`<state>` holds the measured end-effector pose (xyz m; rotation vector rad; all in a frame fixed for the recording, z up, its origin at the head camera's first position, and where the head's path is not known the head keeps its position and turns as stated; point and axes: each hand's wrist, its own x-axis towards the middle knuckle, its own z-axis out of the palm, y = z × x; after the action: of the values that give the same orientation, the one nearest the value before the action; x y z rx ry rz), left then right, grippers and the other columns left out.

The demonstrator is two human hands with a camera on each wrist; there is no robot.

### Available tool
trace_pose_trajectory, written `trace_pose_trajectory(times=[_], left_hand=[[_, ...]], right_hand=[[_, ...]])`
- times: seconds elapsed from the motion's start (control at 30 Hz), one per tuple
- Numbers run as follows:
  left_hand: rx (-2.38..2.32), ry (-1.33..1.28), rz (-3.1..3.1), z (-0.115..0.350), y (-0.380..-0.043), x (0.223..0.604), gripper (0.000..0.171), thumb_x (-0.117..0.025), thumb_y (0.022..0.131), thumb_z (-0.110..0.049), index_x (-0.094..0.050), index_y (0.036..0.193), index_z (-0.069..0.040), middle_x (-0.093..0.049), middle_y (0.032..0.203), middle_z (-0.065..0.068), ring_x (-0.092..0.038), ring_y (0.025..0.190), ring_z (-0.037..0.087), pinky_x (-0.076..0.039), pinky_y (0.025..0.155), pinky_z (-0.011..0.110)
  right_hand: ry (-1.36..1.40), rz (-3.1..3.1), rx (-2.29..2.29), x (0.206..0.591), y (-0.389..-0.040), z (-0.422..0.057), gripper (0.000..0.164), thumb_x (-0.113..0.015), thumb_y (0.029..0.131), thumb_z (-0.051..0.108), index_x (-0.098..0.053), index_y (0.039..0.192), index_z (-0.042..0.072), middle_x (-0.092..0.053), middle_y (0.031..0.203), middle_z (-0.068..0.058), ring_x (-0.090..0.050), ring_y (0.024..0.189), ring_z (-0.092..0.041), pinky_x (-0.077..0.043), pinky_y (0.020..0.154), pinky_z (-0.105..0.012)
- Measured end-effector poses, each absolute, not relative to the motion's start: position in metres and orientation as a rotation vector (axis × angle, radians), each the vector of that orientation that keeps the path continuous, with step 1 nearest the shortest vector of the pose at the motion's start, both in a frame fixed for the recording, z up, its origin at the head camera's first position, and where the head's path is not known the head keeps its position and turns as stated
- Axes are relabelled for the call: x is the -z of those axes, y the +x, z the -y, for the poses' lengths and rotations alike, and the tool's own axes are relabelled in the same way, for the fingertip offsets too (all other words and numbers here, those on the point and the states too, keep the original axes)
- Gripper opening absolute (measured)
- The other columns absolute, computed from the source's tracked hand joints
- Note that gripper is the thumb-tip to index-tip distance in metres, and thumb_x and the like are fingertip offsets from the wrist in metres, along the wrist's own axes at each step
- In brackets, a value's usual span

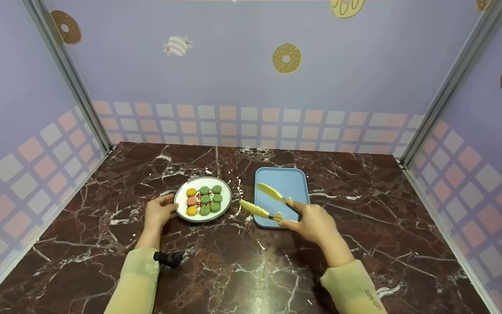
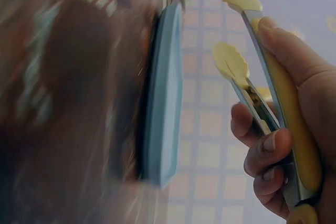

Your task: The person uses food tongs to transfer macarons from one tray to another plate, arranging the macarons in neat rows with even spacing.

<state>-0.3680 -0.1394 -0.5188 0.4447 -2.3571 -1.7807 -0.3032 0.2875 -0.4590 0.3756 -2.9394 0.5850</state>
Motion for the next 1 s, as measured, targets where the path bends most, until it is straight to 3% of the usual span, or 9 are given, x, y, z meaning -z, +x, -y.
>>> trace_pose_trajectory(times=[0.1, 0.17, 0.3, 0.4, 0.47, 0.6, 0.67, 0.73, 1.0], left_hand=[[1.779, 0.441, 2.351, 0.139, -0.367, 0.519, 0.043, -0.064, 0.093, 0.004, -0.061, 0.136, 0.010, -0.065, 0.132, 0.033, -0.068, 0.120, 0.041, -0.066, 0.076, 0.031], [1.778, 0.439, 2.344, 0.139, -0.367, 0.519, 0.043, -0.064, 0.093, 0.005, -0.061, 0.135, 0.010, -0.065, 0.131, 0.033, -0.068, 0.119, 0.041, -0.066, 0.076, 0.031], [1.780, 0.437, 2.339, 0.139, -0.367, 0.520, 0.043, -0.064, 0.093, 0.005, -0.061, 0.135, 0.010, -0.064, 0.132, 0.033, -0.069, 0.118, 0.041, -0.066, 0.073, 0.029], [1.775, 0.439, 2.343, 0.139, -0.367, 0.521, 0.043, -0.064, 0.093, 0.005, -0.060, 0.136, 0.010, -0.064, 0.132, 0.033, -0.069, 0.119, 0.041, -0.066, 0.073, 0.028], [1.767, 0.441, 2.346, 0.139, -0.366, 0.521, 0.043, -0.064, 0.093, 0.004, -0.060, 0.136, 0.011, -0.064, 0.132, 0.033, -0.069, 0.119, 0.041, -0.066, 0.073, 0.029], [1.765, 0.441, 2.346, 0.138, -0.365, 0.520, 0.043, -0.064, 0.093, 0.004, -0.061, 0.135, 0.011, -0.064, 0.132, 0.033, -0.068, 0.119, 0.041, -0.066, 0.076, 0.031], [1.772, 0.444, 2.343, 0.138, -0.365, 0.519, 0.043, -0.064, 0.093, 0.004, -0.061, 0.135, 0.010, -0.064, 0.133, 0.033, -0.068, 0.120, 0.041, -0.066, 0.076, 0.031], [1.775, 0.444, 2.342, 0.139, -0.365, 0.518, 0.043, -0.064, 0.093, 0.004, -0.061, 0.136, 0.010, -0.064, 0.133, 0.033, -0.068, 0.120, 0.042, -0.066, 0.075, 0.031], [1.760, 0.437, 2.341, 0.138, -0.367, 0.518, 0.043, -0.065, 0.093, 0.004, -0.061, 0.135, 0.011, -0.065, 0.131, 0.034, -0.068, 0.118, 0.042, -0.066, 0.071, 0.028]], right_hand=[[0.296, 2.924, -0.596, 0.461, -0.298, -0.302, 0.090, -0.075, 0.083, 0.065, -0.059, 0.143, 0.000, -0.069, 0.125, -0.032, -0.069, 0.087, -0.036, -0.057, 0.069, -0.053], [0.221, 2.916, -0.608, 0.462, -0.296, -0.311, 0.095, -0.074, 0.083, 0.067, -0.055, 0.145, -0.003, -0.066, 0.127, -0.035, -0.071, 0.092, -0.042, -0.058, 0.075, -0.059], [0.049, 2.886, -0.633, 0.462, -0.292, -0.329, 0.101, -0.073, 0.083, 0.069, -0.050, 0.148, -0.005, -0.068, 0.113, -0.038, -0.064, 0.076, -0.035, -0.055, 0.065, -0.051], [-0.073, 2.866, -0.656, 0.462, -0.289, -0.343, 0.102, -0.071, 0.084, 0.069, -0.048, 0.149, -0.006, -0.069, 0.098, -0.033, -0.061, 0.073, -0.033, -0.052, 0.059, -0.044], [-0.164, 2.858, -0.675, 0.463, -0.288, -0.353, 0.104, -0.069, 0.085, 0.071, -0.046, 0.149, -0.008, -0.068, 0.099, -0.033, -0.063, 0.076, -0.037, -0.052, 0.060, -0.044], [-0.371, 2.846, -0.732, 0.466, -0.288, -0.373, 0.109, -0.063, 0.087, 0.074, -0.040, 0.150, -0.012, -0.060, 0.126, -0.043, -0.062, 0.103, -0.059, -0.056, 0.082, -0.063], [-0.466, 2.842, -0.746, 0.468, -0.290, -0.383, 0.111, -0.060, 0.088, 0.075, -0.037, 0.151, -0.013, -0.047, 0.140, -0.046, -0.052, 0.121, -0.065, -0.048, 0.097, -0.072], [-0.553, 2.845, -0.752, 0.470, -0.291, -0.391, 0.113, -0.057, 0.089, 0.076, -0.034, 0.151, -0.015, -0.042, 0.144, -0.047, -0.045, 0.127, -0.066, -0.044, 0.104, -0.073], [-0.709, 2.847, -0.717, 0.477, -0.296, -0.411, 0.109, -0.055, 0.091, 0.074, -0.049, 0.129, -0.028, -0.051, 0.129, -0.051, -0.054, 0.115, -0.065, -0.050, 0.093, -0.069]])
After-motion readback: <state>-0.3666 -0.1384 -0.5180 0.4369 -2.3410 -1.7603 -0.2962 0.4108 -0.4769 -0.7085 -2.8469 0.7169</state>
